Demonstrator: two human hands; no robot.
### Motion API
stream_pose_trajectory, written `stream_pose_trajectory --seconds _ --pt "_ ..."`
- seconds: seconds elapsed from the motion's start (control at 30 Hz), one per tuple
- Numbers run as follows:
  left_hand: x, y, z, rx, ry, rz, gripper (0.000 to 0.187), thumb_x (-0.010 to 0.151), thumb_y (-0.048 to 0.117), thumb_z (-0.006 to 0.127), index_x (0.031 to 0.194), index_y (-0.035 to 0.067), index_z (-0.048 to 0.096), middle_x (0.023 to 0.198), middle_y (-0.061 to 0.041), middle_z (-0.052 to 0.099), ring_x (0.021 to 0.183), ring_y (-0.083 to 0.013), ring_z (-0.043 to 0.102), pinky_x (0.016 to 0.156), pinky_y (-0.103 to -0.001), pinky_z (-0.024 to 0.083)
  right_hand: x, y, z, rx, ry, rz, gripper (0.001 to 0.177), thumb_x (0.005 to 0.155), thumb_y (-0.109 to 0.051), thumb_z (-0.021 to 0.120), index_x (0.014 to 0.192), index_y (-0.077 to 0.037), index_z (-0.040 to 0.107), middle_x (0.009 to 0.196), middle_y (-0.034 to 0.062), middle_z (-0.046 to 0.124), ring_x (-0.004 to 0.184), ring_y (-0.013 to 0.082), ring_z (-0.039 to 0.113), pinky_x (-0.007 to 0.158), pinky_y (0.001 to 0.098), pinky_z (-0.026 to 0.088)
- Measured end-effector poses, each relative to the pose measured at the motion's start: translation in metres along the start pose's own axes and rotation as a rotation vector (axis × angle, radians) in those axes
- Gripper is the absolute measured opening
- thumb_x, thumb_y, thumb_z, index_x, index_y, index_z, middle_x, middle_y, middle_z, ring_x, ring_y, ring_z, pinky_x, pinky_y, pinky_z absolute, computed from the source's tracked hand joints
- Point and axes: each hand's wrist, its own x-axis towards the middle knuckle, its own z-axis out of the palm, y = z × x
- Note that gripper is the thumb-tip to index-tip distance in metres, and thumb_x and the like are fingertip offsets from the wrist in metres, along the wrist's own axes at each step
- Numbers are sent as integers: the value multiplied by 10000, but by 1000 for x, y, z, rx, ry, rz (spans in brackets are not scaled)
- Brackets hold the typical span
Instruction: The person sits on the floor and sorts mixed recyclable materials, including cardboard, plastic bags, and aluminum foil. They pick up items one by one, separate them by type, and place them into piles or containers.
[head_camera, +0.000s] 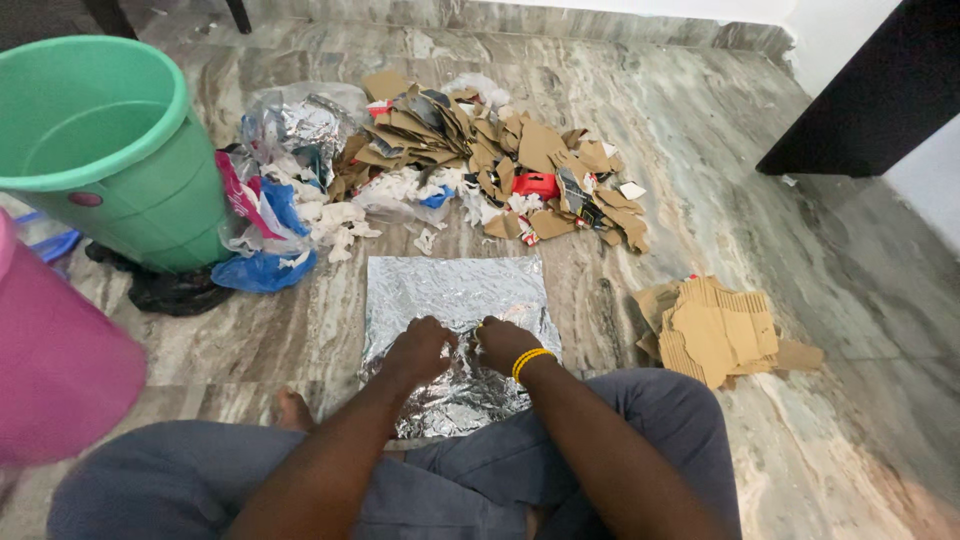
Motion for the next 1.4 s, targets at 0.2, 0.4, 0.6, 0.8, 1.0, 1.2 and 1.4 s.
stream_pose_trajectory --seconds 0.2,0.4,0.6,0.8,1.0,1.2,1.4 --pt "8 -11 -5 -193 133 22 277 822 254 797 1088 183 765 1176 -132 625 1177 -331 578 1029 -442 488 0 0 -4 66 62 47 276 907 -307 681 1011 -55 723 1118 177 659 1018 384 673 895 474 538" --pt "6 -5 -24 -203 169 -16 235 856 262 761 1073 173 778 1147 -145 640 1165 -312 588 1023 -438 486 -5 -8 -19 141 159 -12 231 927 -270 670 1004 -62 735 1069 169 676 982 380 666 866 471 538" --pt "16 -7 -30 -280 278 113 227 851 233 755 1060 147 776 1150 -148 646 1139 -339 593 1009 -448 477 3 12 -31 424 179 63 196 918 -238 704 1022 -93 785 1002 148 776 912 284 748 840 392 582" --pt "58 -19 -30 -381 339 257 224 860 243 776 1057 135 772 1122 -156 679 1133 -334 615 1015 -442 473 38 61 -42 589 325 79 184 904 -192 726 1027 -64 770 1029 113 773 901 211 767 808 333 610" --pt "125 -15 -14 -419 385 331 293 859 257 788 1116 123 749 1166 -141 698 1175 -318 620 1045 -440 466 71 116 -47 295 603 -49 327 800 -163 836 1104 -87 743 1275 220 621 1212 385 592 1038 462 481" --pt "203 -13 8 -663 212 34 624 879 343 756 1420 120 538 1372 -166 607 1231 -307 629 1017 -415 524 115 164 -21 273 619 262 439 710 -200 857 1131 -160 740 1416 186 526 1248 419 527 1069 479 421" --pt "245 -27 14 -829 133 -161 683 949 302 704 1540 77 444 1452 -202 568 1260 -277 592 1031 -403 481 153 188 5 300 678 201 444 748 -269 830 1163 -132 752 1331 162 638 1195 417 574 1061 497 431"
